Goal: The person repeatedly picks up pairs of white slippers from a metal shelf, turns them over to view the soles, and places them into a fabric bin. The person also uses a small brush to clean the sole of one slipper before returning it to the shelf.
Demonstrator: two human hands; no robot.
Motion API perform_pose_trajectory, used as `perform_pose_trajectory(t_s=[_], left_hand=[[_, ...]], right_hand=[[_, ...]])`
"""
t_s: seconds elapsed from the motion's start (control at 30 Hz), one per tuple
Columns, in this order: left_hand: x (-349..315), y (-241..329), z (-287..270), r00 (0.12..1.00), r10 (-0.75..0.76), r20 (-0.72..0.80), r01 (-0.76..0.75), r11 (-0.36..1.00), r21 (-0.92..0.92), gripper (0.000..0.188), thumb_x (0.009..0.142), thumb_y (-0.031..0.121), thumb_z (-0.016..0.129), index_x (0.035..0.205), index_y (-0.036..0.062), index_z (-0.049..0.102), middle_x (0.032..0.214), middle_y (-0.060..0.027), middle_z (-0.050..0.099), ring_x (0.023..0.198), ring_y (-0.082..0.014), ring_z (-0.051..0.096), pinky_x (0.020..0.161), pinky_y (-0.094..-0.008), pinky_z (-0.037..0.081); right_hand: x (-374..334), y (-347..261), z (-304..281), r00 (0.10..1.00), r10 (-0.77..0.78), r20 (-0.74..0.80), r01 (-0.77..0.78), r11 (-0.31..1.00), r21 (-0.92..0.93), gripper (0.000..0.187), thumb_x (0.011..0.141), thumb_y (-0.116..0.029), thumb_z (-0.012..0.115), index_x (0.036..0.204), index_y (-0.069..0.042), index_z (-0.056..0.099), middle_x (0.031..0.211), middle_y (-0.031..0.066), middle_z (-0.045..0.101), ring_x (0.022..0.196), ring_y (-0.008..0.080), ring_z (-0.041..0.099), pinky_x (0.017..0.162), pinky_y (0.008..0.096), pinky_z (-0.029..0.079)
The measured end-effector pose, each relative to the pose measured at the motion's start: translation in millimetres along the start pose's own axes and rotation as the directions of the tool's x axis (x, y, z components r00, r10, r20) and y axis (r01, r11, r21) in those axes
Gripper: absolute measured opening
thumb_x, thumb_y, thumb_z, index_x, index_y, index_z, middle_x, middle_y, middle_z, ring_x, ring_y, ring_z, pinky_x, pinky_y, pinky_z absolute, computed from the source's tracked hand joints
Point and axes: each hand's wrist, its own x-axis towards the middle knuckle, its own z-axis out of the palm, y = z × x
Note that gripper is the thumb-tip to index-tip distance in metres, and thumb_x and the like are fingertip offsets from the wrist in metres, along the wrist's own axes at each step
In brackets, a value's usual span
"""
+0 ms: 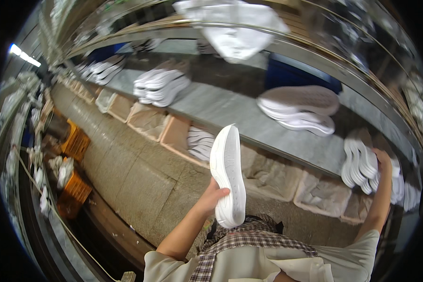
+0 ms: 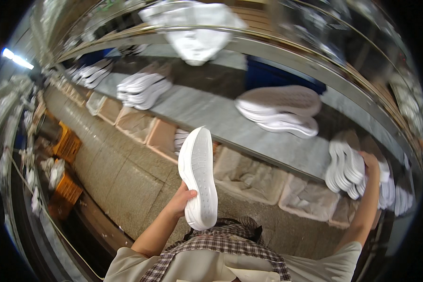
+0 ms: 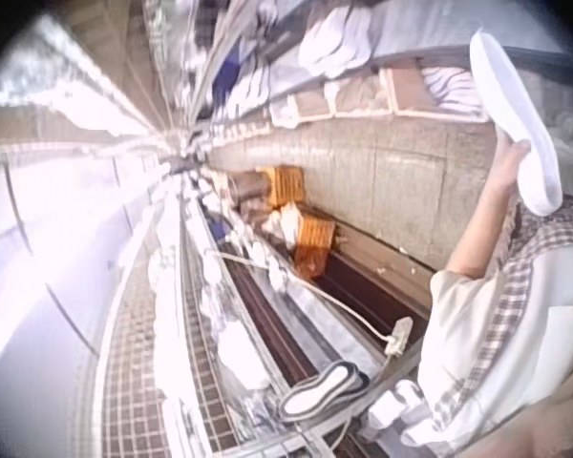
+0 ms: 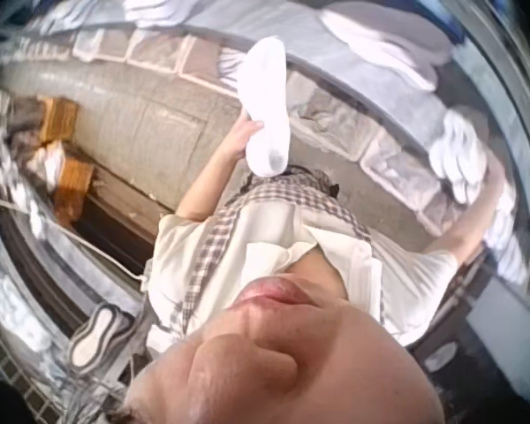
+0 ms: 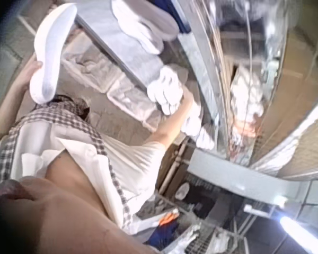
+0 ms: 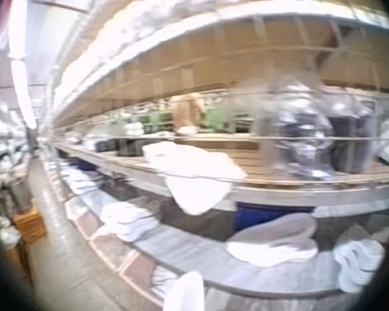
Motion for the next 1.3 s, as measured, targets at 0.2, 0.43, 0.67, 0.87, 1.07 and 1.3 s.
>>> perform_pose_trajectory(t_s=[0.2, 0.43, 0.67, 0.87, 1.07, 1.3], left_hand=[[-81.0, 50.8, -105.1, 0.984, 0.128, -0.127, -0.128, 0.992, 0.014, 0.094, 0.07, 0.025, 0.075, 0.14, 0.0026, 0.015, 0.128, -0.0134, 0.041, 0.114, -0.0232, 0.046, 0.093, -0.0368, 0.043], [-171.0, 97.3, -227.7, 0.926, 0.204, -0.317, -0.232, 0.971, -0.053, 0.087, 0.069, 0.034, 0.076, 0.134, 0.0001, 0.029, 0.123, -0.0116, 0.05, 0.108, -0.0232, 0.054, 0.087, -0.0359, 0.048], [-200.1, 162.1, -328.9, 0.696, 0.346, -0.629, -0.33, 0.932, 0.149, 0.066, 0.081, 0.016, 0.064, 0.133, -0.0016, 0.029, 0.118, -0.0104, 0.05, 0.104, -0.0202, 0.052, 0.091, -0.0328, 0.042], [-201.1, 250.9, -436.9, 0.597, 0.395, -0.699, -0.37, 0.908, 0.197, 0.08, 0.078, 0.021, 0.069, 0.135, -0.0034, 0.02, 0.124, -0.0137, 0.043, 0.112, -0.0215, 0.044, 0.095, -0.0336, 0.039], [-215.5, 367.5, -517.7, 0.476, 0.416, -0.775, -0.266, 0.908, 0.324, 0.093, 0.074, 0.029, 0.073, 0.136, -0.0032, 0.012, 0.125, -0.0157, 0.038, 0.114, -0.0233, 0.041, 0.097, -0.0352, 0.036], [-211.6, 450.0, -659.0, 0.421, 0.369, -0.829, -0.338, 0.912, 0.234, 0.084, 0.076, 0.023, 0.072, 0.135, -0.0031, 0.017, 0.125, -0.0144, 0.04, 0.113, -0.0218, 0.042, 0.096, -0.0336, 0.037]], right_hand=[[-83.8, -104.9, 161.7, 0.552, -0.832, -0.051, 0.589, 0.432, -0.682, 0.039, 0.084, -0.023, 0.059, 0.112, 0.003, 0.055, 0.094, 0.019, 0.064, 0.086, 0.0256, 0.063, 0.074, 0.0322, 0.048], [-309.3, -129.8, 508.4, 0.349, -0.497, 0.795, 0.811, 0.585, 0.01, 0.039, 0.08, -0.022, 0.063, 0.113, -0.001, 0.056, 0.101, 0.01, 0.06, 0.09, 0.0192, 0.058, 0.083, 0.0317, 0.046], [-374.6, -80.2, 726.6, 0.049, 0.151, 0.987, 0.954, 0.284, -0.091, 0.052, 0.082, -0.032, 0.065, 0.121, -0.001, 0.052, 0.115, 0.0184, 0.058, 0.102, 0.0289, 0.059, 0.086, 0.035, 0.047], [-373.6, -117.8, 908.5, -0.053, 0.143, 0.988, 0.952, 0.307, 0.007, 0.049, 0.081, -0.029, 0.063, 0.118, 0.0, 0.053, 0.108, 0.0207, 0.06, 0.098, 0.0323, 0.058, 0.085, 0.0379, 0.046], [-455.0, -229.3, 1121.7, -0.345, 0.038, 0.938, 0.939, 0.009, 0.345, 0.046, 0.082, -0.029, 0.059, 0.121, -0.004, 0.051, 0.11, 0.018, 0.058, 0.105, 0.0337, 0.054, 0.088, 0.0403, 0.045], [-561.3, -305.2, 1331.2, -0.596, 0.046, 0.802, 0.803, 0.025, 0.596, 0.045, 0.082, -0.027, 0.059, 0.121, -0.004, 0.051, 0.111, 0.0174, 0.058, 0.105, 0.0323, 0.055, 0.089, 0.0399, 0.044]])
